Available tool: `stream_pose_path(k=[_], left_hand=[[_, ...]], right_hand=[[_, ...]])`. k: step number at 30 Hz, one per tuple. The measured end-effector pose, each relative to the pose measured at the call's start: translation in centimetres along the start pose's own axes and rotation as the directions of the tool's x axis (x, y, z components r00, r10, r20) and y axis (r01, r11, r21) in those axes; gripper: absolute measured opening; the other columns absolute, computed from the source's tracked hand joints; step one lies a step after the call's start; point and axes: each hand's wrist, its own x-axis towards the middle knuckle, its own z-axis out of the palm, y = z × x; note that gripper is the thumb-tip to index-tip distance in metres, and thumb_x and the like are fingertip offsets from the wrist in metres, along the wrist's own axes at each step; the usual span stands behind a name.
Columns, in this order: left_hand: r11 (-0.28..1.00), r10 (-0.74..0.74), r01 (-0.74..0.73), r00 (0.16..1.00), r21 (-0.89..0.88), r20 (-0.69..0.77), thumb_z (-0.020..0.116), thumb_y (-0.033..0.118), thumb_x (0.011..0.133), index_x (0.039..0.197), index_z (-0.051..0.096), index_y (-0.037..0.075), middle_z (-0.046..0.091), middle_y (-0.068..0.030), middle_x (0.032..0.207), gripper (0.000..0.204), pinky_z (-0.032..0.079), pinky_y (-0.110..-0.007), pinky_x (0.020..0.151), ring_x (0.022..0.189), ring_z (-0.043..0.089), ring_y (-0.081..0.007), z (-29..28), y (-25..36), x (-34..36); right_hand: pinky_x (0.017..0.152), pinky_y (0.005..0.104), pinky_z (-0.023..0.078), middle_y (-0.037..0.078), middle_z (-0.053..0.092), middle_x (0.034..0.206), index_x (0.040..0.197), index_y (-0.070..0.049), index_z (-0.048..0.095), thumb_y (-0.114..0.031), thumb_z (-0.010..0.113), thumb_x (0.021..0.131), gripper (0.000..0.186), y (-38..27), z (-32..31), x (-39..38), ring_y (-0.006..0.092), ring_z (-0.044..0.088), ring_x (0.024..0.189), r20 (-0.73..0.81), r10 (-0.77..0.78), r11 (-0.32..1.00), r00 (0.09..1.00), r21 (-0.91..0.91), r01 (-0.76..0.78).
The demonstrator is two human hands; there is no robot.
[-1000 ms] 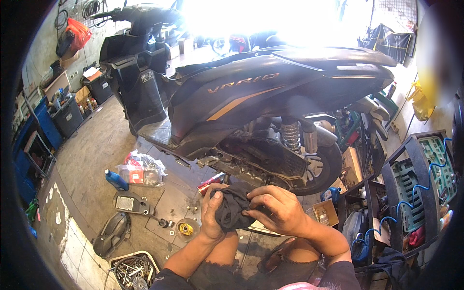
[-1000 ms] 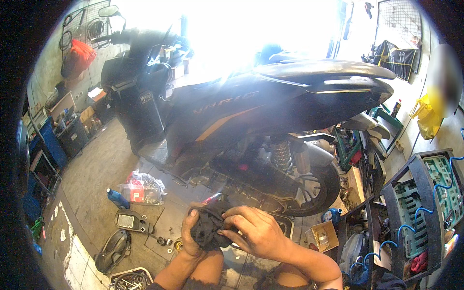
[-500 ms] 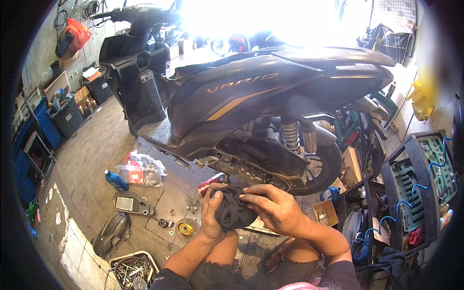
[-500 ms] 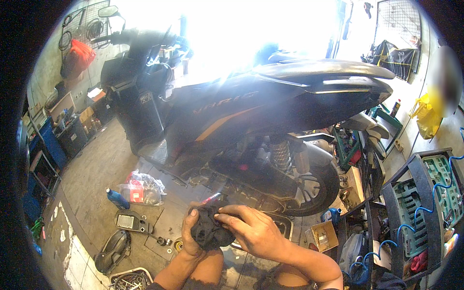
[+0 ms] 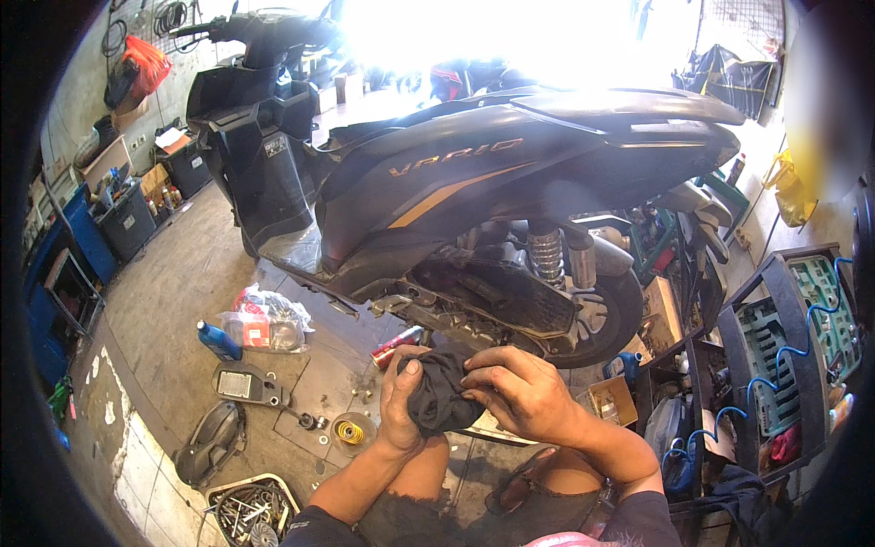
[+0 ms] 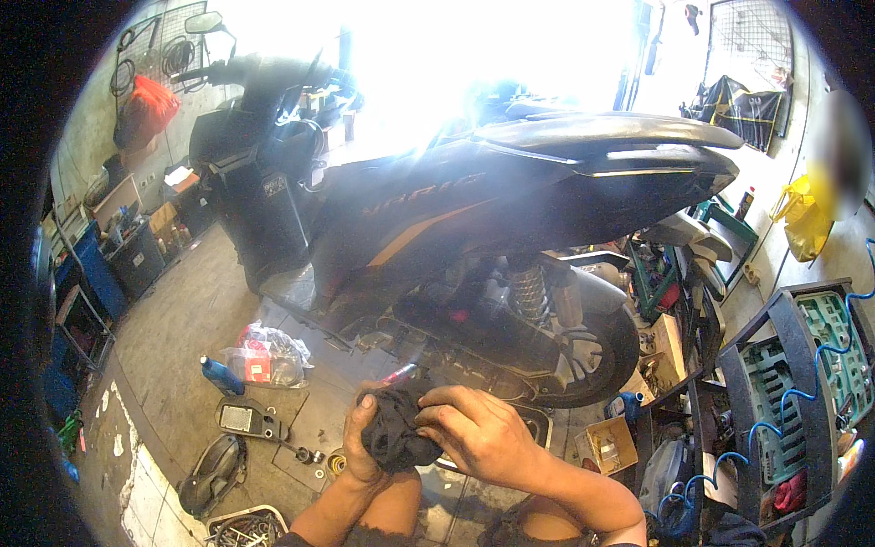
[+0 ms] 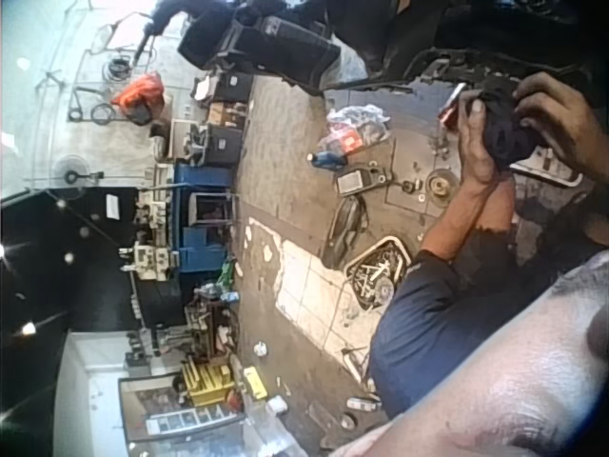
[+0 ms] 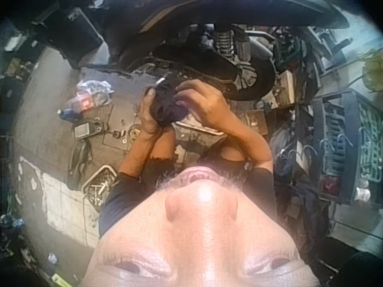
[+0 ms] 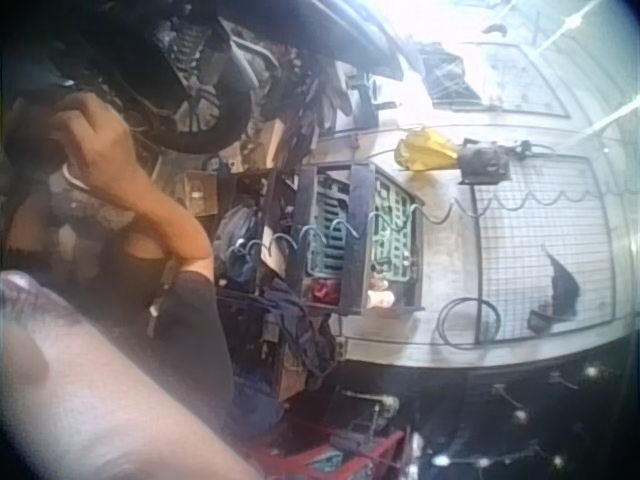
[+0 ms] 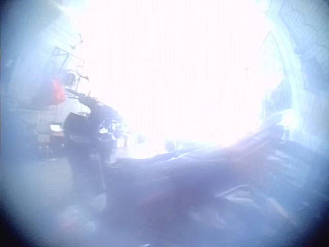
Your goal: The person replaces a motorcycle drive belt. They use a cloth to clean components, remove the transmission assembly, unwrap a new belt from a plastic bag, and position it for installation.
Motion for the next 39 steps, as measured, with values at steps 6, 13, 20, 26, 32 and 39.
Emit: stream_pose_path(k=[6,13,20,26,32,39], left_hand=[[1.000,0.009,-0.009,1.000,0.008,0.004,0.049,0.037,0.100,0.112,0.056,-0.002,0.064,-0.0127,0.101,0.042,0.053,-0.031,0.082,0.089,0.065,-0.0178,-0.14,-0.17,0.05],[0.999,-0.001,0.002,1.000,-0.047,0.020,0.050,0.038,0.100,0.113,0.055,-0.001,0.064,-0.0125,0.102,0.041,0.053,-0.030,0.082,0.089,0.065,-0.0171,-0.56,-0.65,0.19],[0.999,-0.009,0.011,0.999,-0.053,0.032,0.052,0.038,0.099,0.113,0.055,0.000,0.064,-0.0129,0.103,0.040,0.055,-0.030,0.080,0.089,0.067,-0.0175,-0.25,-0.26,0.13],[0.999,0.007,-0.007,1.000,-0.042,0.022,0.052,0.038,0.099,0.113,0.055,0.001,0.064,-0.0131,0.102,0.040,0.055,-0.030,0.082,0.090,0.066,-0.0177,-0.43,-0.41,0.08],[0.999,-0.007,0.008,1.000,-0.043,0.023,0.050,0.036,0.100,0.112,0.055,0.001,0.065,-0.0139,0.103,0.038,0.054,-0.031,0.084,0.092,0.066,-0.0181,-0.07,-0.16,0.08],[0.998,-0.003,0.004,1.000,-0.063,0.018,0.050,0.035,0.100,0.112,0.056,0.000,0.065,-0.0134,0.104,0.038,0.054,-0.032,0.085,0.093,0.066,-0.0177,-0.35,-0.51,0.06]], right_hand=[[0.073,0.0358,0.056,0.010,0.066,0.107,0.098,-0.005,0.067,-0.013,0.080,0.081,0.023,-0.03,-0.11,-0.09,0.0276,0.069,0.085,-0.014,0.034,0.999,0.999,0.013,-0.033],[0.075,0.0364,0.056,0.010,0.067,0.108,0.104,-0.006,0.069,-0.011,0.079,0.081,0.025,-0.01,0.11,0.17,0.0280,0.070,0.089,0.003,-0.001,1.000,1.000,0.010,0.001],[0.076,0.0368,0.055,0.010,0.067,0.105,0.100,-0.005,0.067,-0.010,0.078,0.081,0.023,0.14,-0.18,0.07,0.0275,0.069,0.088,0.020,-0.025,1.000,0.999,-0.010,0.025],[0.072,0.0369,0.054,0.010,0.066,0.104,0.096,-0.005,0.065,-0.010,0.080,0.079,0.023,0.02,-0.16,-0.02,0.0282,0.068,0.085,0.012,0.019,1.000,1.000,0.019,-0.019],[0.076,0.0378,0.055,0.011,0.066,0.107,0.099,-0.003,0.064,-0.007,0.077,0.081,0.023,0.19,0.15,0.01,0.0294,0.068,0.089,0.017,0.000,1.000,1.000,-0.002,0.000],[0.080,0.0392,0.056,0.012,0.066,0.112,0.113,-0.004,0.066,-0.004,0.073,0.080,0.034,0.24,0.22,0.05,0.0310,0.068,0.097,0.047,0.008,1.000,0.999,0.016,-0.009]])
